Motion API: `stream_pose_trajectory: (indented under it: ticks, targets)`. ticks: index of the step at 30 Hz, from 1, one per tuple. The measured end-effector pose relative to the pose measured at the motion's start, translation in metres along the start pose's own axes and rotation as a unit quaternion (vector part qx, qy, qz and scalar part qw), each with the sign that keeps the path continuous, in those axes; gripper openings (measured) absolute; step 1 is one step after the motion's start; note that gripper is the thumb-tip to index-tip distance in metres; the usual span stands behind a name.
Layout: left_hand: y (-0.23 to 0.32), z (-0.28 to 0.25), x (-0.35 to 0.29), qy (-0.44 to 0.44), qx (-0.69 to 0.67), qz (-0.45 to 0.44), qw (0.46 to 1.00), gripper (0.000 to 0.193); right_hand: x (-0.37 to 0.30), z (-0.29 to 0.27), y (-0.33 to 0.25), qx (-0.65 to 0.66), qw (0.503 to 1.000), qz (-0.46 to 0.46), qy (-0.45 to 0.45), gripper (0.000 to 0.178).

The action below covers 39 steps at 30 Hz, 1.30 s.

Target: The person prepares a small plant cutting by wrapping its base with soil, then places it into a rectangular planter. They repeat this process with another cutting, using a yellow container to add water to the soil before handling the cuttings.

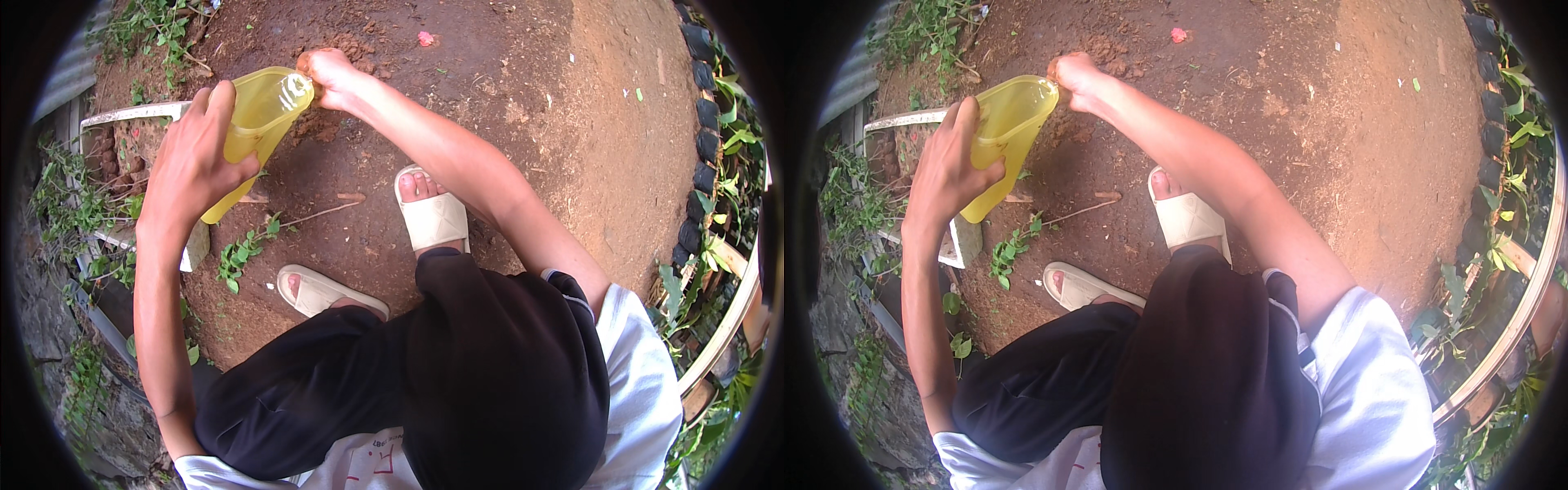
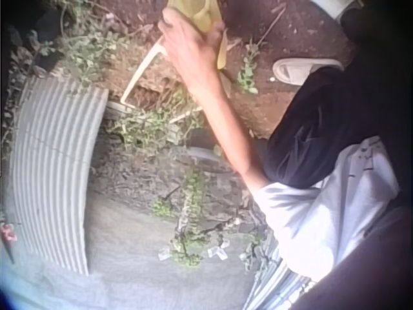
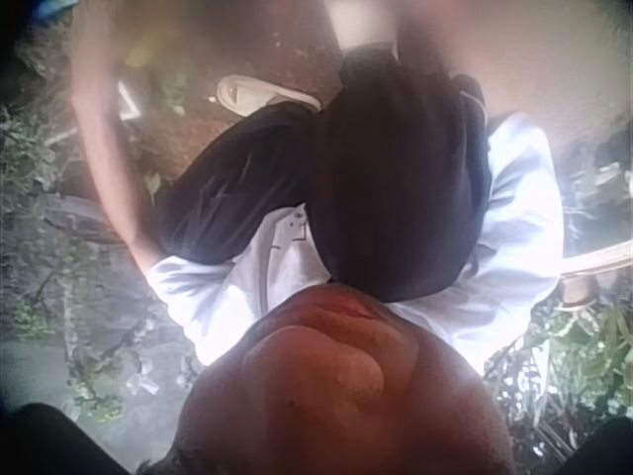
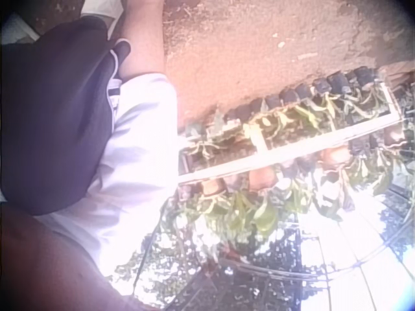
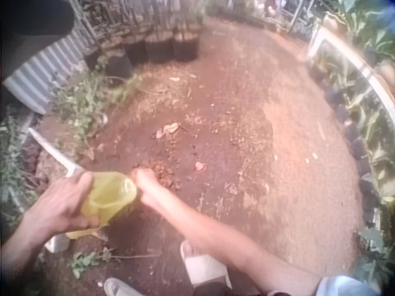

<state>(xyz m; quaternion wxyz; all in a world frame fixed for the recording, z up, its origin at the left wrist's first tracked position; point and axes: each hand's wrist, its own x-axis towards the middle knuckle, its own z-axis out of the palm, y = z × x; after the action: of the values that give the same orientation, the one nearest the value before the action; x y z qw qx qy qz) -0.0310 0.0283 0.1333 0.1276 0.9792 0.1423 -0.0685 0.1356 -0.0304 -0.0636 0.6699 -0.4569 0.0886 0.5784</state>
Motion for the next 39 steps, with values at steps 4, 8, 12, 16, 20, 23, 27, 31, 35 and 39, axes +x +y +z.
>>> stream_pose_trajectory:
  ticks: [4,8,12,16,20,23,27,31,35,39]
  targets:
    - [0.000,-0.003,-0.001,-0.035,0.012,-0.030,0.999,0.075,-0.007,-0.014,-0.016,0.034,0.984,0.100,-0.142,0.013]
    - [0.000,-0.004,-0.003,-0.020,-0.002,-0.030,0.999,0.069,-0.010,-0.020,-0.025,0.024,0.975,0.073,-0.207,0.017]
    - [-0.005,-0.004,-0.010,0.024,-0.017,-0.027,0.999,0.063,-0.016,-0.018,-0.028,-0.169,0.973,-0.013,-0.160,0.029]
    - [-0.011,-0.006,-0.012,0.058,-0.037,-0.014,0.998,0.064,-0.011,-0.026,-0.022,-0.585,0.781,-0.203,-0.078,0.007]
    - [-0.010,-0.017,-0.022,0.059,-0.051,-0.067,0.995,0.065,-0.037,-0.017,-0.029,-0.711,0.629,-0.293,-0.111,0.036]
    - [-0.018,-0.017,-0.029,0.080,-0.062,-0.071,0.992,0.062,-0.047,-0.017,-0.035,-0.745,0.571,-0.338,-0.067,0.043]
    - [-0.019,-0.023,-0.034,0.092,-0.059,-0.065,0.992,0.061,-0.052,-0.015,-0.044,-0.713,0.590,-0.374,-0.057,0.026]
    - [-0.019,-0.024,-0.032,0.053,-0.051,-0.070,0.995,0.066,-0.034,-0.026,-0.032,-0.745,0.573,-0.340,-0.041,0.024]
    - [-0.015,-0.016,-0.032,0.077,-0.019,-0.031,0.996,0.066,-0.033,-0.014,-0.023,-0.392,0.907,-0.152,-0.034,0.026]
    - [-0.010,-0.007,-0.023,0.053,-0.019,-0.017,0.998,0.068,-0.023,-0.009,-0.021,-0.116,0.988,-0.024,-0.102,0.024]
